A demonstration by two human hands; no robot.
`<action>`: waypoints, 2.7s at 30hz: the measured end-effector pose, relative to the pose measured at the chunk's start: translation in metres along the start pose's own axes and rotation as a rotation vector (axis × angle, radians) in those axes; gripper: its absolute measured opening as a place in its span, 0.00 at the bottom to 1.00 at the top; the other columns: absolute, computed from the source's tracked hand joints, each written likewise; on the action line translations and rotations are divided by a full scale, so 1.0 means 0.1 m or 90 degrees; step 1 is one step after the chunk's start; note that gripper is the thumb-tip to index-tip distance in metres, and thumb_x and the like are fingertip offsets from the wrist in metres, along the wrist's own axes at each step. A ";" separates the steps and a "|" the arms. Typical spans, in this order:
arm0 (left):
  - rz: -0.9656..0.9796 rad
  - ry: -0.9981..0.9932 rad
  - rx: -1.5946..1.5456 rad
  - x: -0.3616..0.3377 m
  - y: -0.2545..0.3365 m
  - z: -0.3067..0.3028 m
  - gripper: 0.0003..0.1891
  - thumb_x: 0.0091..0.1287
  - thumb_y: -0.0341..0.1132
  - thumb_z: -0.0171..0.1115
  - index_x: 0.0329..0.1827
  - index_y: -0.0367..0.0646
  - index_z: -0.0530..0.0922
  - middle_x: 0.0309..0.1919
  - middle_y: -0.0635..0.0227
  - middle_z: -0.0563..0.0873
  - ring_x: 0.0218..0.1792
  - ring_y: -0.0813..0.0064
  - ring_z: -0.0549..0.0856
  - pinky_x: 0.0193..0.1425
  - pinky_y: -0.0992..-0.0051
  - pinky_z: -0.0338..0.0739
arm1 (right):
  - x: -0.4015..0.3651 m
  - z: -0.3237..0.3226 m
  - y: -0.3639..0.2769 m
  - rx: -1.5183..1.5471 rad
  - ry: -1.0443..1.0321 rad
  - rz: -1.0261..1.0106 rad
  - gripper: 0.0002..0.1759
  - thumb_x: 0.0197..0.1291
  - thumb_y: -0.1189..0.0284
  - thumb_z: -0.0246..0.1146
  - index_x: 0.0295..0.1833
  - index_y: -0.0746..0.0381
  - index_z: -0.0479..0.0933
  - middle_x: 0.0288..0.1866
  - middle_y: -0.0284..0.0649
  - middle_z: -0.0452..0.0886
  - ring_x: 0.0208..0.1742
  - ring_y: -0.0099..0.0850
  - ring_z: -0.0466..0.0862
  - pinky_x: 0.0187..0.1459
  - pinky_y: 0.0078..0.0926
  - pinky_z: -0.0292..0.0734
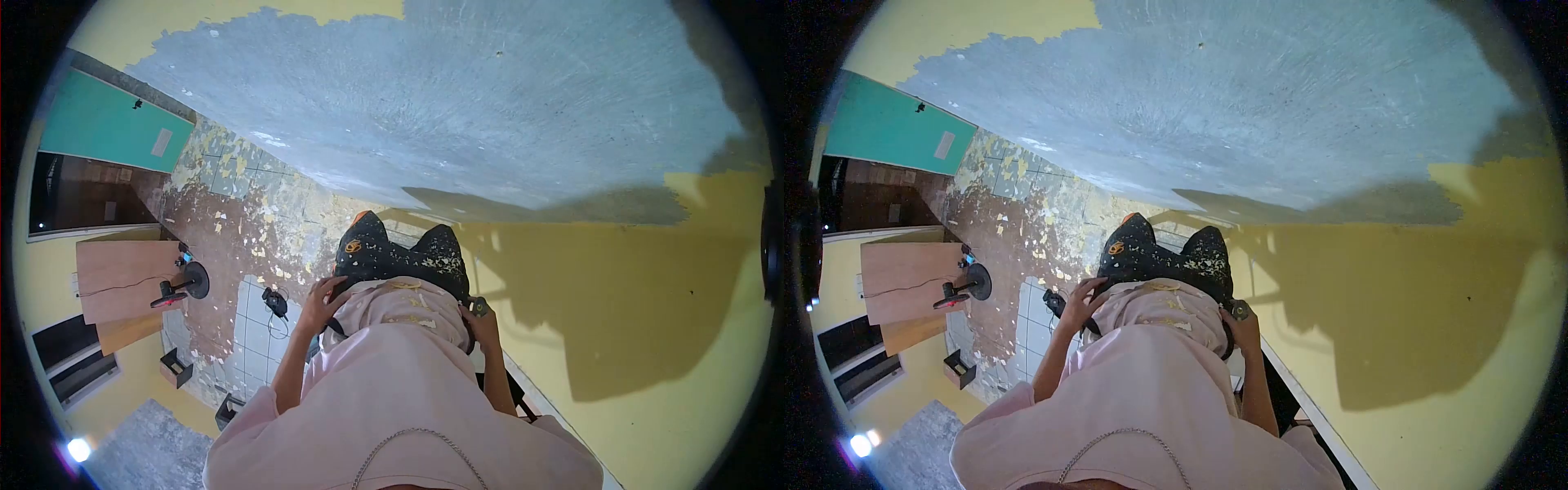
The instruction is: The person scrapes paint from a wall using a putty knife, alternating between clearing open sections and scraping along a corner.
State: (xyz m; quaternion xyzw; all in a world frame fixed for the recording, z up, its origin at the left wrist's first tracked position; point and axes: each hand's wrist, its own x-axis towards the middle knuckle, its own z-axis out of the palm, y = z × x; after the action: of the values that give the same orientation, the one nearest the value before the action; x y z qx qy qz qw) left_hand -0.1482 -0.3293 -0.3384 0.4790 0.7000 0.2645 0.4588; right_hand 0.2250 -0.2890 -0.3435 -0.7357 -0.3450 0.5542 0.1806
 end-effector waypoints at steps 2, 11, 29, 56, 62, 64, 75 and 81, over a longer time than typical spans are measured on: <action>-0.008 -0.034 0.088 0.19 0.14 0.00 0.14 0.60 0.40 0.64 0.46 0.43 0.81 0.39 0.56 0.81 0.41 0.57 0.81 0.45 0.66 0.75 | 0.08 -0.06 -0.02 -0.146 -0.013 -0.093 0.18 0.48 0.65 0.70 0.41 0.66 0.79 0.32 0.43 0.83 0.35 0.30 0.81 0.41 0.27 0.75; -0.106 -0.049 0.148 0.15 0.57 -0.22 0.13 0.63 0.41 0.60 0.41 0.39 0.80 0.37 0.53 0.83 0.43 0.54 0.82 0.47 0.63 0.76 | -0.21 -0.15 -0.20 -0.218 0.085 -0.149 0.18 0.46 0.65 0.71 0.42 0.63 0.80 0.35 0.45 0.84 0.39 0.38 0.84 0.44 0.33 0.76; -0.107 0.022 0.142 0.81 -0.17 0.18 0.19 0.66 0.45 0.53 0.39 0.35 0.80 0.34 0.42 0.83 0.40 0.46 0.82 0.44 0.58 0.74 | 0.07 -0.02 -0.61 -0.217 0.021 -0.236 0.25 0.50 0.57 0.69 0.45 0.68 0.80 0.39 0.48 0.84 0.42 0.35 0.83 0.47 0.30 0.76; 0.556 -0.337 0.270 0.44 0.98 0.09 0.20 0.66 0.47 0.56 0.57 0.48 0.76 0.54 0.58 0.80 0.62 0.59 0.73 0.61 0.49 0.65 | 0.12 0.26 -0.33 -0.314 -0.004 -0.055 0.21 0.49 0.58 0.68 0.41 0.65 0.81 0.32 0.52 0.83 0.36 0.46 0.84 0.39 0.36 0.77; 0.063 -0.349 0.908 1.44 -0.21 -0.14 0.22 0.65 0.50 0.53 0.58 0.50 0.77 0.59 0.51 0.75 0.67 0.54 0.67 0.66 0.46 0.59 | 0.38 0.16 -0.12 -0.184 0.201 -0.220 0.24 0.53 0.54 0.67 0.38 0.69 0.80 0.22 0.42 0.80 0.24 0.32 0.81 0.29 0.31 0.74; 0.201 -0.261 0.606 1.33 0.32 0.08 0.22 0.66 0.50 0.52 0.55 0.46 0.79 0.62 0.50 0.72 0.69 0.55 0.65 0.69 0.53 0.59 | 0.23 0.06 -0.33 -0.150 0.186 -0.115 0.29 0.52 0.50 0.66 0.35 0.70 0.78 0.31 0.53 0.81 0.36 0.47 0.82 0.41 0.38 0.75; -0.121 -0.265 0.927 2.48 -0.76 1.15 0.39 0.64 0.67 0.41 0.72 0.52 0.60 0.71 0.52 0.59 0.70 0.35 0.51 0.57 0.21 0.32 | 0.01 -0.23 0.11 -0.143 0.319 -0.268 0.20 0.59 0.58 0.64 0.39 0.68 0.79 0.25 0.38 0.81 0.19 0.24 0.77 0.22 0.25 0.72; 0.411 -0.497 0.168 1.69 0.28 2.27 0.30 0.64 0.61 0.50 0.54 0.44 0.77 0.57 0.50 0.76 0.60 0.52 0.73 0.65 0.44 0.58 | -0.21 -0.24 0.36 0.010 0.307 -0.103 0.19 0.58 0.57 0.65 0.37 0.65 0.80 0.19 0.34 0.75 0.18 0.23 0.74 0.21 0.22 0.71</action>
State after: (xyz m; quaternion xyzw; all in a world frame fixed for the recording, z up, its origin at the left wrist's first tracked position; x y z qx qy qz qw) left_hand 0.0471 -0.1798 -0.4814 0.7871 0.3211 0.1041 0.5162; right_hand 0.2555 -0.3261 -0.3452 -0.8152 -0.3454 0.3489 0.3074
